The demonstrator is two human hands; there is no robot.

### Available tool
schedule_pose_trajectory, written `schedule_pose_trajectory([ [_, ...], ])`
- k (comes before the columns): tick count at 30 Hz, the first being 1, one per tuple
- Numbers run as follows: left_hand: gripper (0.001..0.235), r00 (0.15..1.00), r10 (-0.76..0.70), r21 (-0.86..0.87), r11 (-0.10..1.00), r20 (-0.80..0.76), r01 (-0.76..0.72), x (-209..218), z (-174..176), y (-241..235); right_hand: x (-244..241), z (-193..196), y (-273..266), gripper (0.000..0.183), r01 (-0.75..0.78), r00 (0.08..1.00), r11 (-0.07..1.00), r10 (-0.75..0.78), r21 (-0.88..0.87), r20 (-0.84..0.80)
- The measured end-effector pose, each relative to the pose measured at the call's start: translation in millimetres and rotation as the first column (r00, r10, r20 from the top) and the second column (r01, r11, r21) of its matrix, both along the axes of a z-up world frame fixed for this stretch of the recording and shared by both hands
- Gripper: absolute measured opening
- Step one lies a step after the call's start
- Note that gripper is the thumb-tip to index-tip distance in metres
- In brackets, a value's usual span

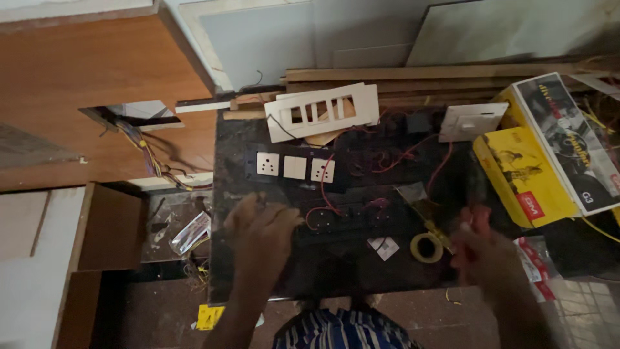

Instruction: The person prepares and connects electrical wires to several switch and socket panels using a screwdriver and wire cutters.

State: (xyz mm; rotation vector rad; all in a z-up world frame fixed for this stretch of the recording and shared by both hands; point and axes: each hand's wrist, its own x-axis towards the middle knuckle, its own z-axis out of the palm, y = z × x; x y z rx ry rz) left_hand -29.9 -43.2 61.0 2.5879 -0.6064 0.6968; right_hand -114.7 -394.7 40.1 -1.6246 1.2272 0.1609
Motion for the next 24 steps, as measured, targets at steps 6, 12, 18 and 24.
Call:
schedule_pose_trajectory([
  [6, 0.017, 0.986, -0.146, -0.08, 0.985, 0.084, 0.153, 3, 23, -46, -19, -5, 28, 0.039, -0.094, 0.995, 0.934, 0.093, 0.344, 0.021],
  [12, 0.017, 0.917, -0.336, -0.247, 0.927, -0.215, 0.282, 16, 17, -80, -10, 11, 65, 0.029, -0.359, 0.933, 0.842, 0.314, 0.402, 0.175],
  [18, 0.035, 0.868, -0.431, -0.243, 0.894, -0.244, 0.376, 12, 10, -94, -7, 38, 80, 0.02, -0.596, 0.787, 0.801, 0.57, 0.056, 0.235],
  [24, 0.026, 0.896, -0.398, -0.145, 0.916, -0.199, 0.375, 8, 13, -99, -3, 51, 92, 0.026, -0.597, 0.801, 0.797, 0.598, -0.095, -0.015],
])
